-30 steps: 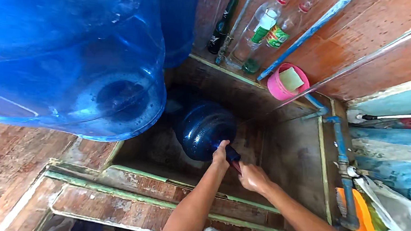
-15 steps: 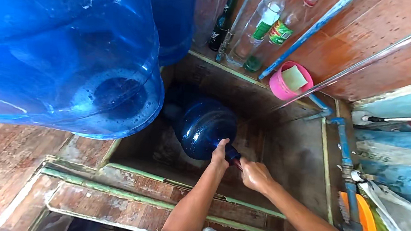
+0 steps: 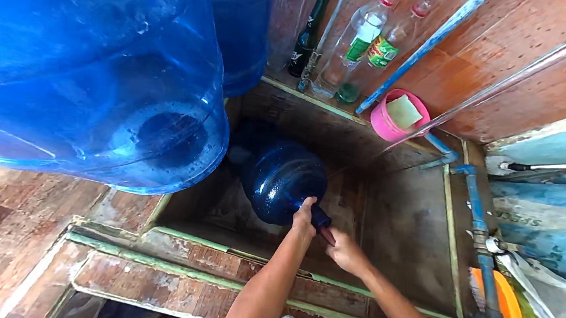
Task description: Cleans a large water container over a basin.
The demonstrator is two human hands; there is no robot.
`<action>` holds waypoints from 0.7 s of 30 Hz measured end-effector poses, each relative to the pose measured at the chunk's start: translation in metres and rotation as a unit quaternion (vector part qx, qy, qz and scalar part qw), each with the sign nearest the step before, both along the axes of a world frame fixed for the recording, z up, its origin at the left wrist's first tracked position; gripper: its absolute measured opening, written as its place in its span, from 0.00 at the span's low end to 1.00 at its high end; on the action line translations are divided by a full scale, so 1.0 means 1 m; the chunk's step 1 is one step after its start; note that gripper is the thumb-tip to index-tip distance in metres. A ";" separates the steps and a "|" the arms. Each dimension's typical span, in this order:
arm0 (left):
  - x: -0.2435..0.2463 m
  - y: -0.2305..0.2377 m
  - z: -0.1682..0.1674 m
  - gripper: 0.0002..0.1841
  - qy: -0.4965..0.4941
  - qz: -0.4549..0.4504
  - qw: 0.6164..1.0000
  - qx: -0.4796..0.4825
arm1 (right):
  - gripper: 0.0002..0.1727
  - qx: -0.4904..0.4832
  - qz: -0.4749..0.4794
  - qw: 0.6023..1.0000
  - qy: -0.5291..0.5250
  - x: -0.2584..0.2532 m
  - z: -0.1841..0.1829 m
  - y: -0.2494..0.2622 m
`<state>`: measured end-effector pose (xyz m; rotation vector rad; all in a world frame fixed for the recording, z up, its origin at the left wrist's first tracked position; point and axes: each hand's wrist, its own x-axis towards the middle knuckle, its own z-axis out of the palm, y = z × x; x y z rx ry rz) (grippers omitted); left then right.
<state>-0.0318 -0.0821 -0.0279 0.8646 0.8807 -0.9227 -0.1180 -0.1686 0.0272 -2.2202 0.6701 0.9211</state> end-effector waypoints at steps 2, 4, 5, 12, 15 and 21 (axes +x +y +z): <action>-0.001 0.002 0.004 0.26 -0.004 0.001 1.000 0.009 | 0.07 0.267 -0.318 0.908 -0.061 -0.020 -0.013 0.021; 0.002 0.008 0.009 0.24 -0.012 0.005 1.000 0.010 | 0.13 0.364 -0.387 0.847 -0.035 -0.015 -0.008 0.033; 0.002 0.009 0.009 0.23 -0.014 0.006 1.000 0.007 | 0.11 0.297 -0.293 0.908 -0.029 -0.011 -0.005 0.028; -0.001 -0.001 0.002 0.26 0.000 0.005 1.000 -0.006 | 0.21 -0.068 0.093 0.993 0.037 0.007 0.011 -0.001; -0.001 0.001 0.005 0.26 -0.007 0.007 1.000 0.008 | 0.08 0.283 -0.338 0.895 -0.062 -0.018 -0.010 0.024; 0.001 0.000 0.004 0.24 -0.009 0.005 1.000 -0.006 | 0.26 -0.110 0.153 0.977 0.099 0.016 0.019 0.009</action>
